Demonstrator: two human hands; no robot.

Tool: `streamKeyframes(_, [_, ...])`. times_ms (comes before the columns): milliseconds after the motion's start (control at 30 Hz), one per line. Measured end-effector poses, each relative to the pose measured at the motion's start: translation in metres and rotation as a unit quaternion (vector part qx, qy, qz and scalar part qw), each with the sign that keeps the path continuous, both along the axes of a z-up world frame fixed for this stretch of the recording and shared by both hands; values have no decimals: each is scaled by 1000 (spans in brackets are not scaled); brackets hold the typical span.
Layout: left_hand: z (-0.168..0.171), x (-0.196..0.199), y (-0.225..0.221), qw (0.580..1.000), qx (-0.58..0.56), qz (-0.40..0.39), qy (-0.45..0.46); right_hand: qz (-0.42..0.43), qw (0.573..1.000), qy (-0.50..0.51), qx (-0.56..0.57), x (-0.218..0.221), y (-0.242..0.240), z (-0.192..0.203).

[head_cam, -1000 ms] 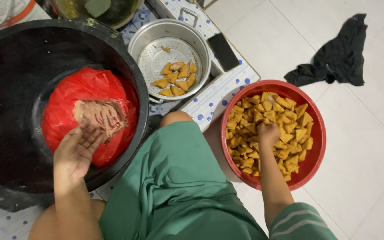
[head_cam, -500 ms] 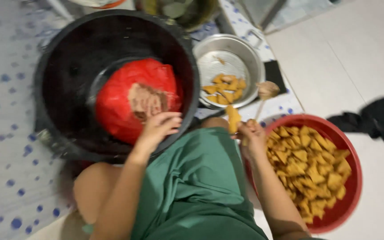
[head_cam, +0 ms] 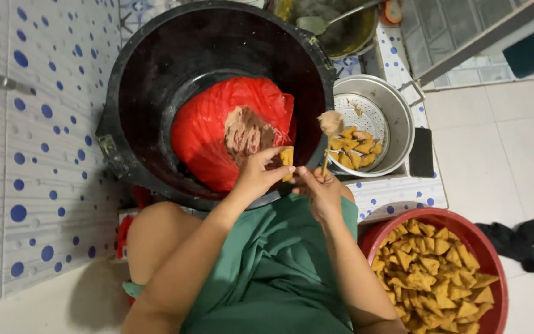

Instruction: The person is stuffing pieces of fried tofu with a meat mixture using a small wooden spoon.

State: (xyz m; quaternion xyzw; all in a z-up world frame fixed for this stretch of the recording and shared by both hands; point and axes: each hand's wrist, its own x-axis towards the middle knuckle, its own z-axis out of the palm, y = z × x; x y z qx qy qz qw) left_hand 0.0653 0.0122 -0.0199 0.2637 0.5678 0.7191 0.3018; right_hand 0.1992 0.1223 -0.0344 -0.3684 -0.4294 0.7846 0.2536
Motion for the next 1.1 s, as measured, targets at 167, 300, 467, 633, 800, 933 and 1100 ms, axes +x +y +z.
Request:
streamKeyframes(167, [-11, -1, 6, 972, -183, 20, 149, 20, 990, 14, 140, -10, 8, 0])
streamKeyframes(300, [-14, -1, 7, 965, -208, 13, 162, 37, 986, 17, 159, -15, 17, -9])
streamKeyframes(467, [16, -2, -5, 978, -180, 0, 103, 44, 985, 24, 167, -23, 16, 9])
streamKeyframes(633, [0, -5, 5, 978, -161, 55, 118, 52, 979, 20, 196, -30, 14, 25])
streamKeyframes(800, [3, -7, 5, 971, -172, 99, 135, 58, 974, 20, 216, -33, 22, 20])
streamKeyframes(933, [13, -16, 1, 977, -176, 96, 75, 64, 972, 11, 224, -41, 17, 34])
streamKeyframes(1100, [26, -26, 3, 978, -75, 88, -171, 68, 973, 9, 222, -52, 20, 42])
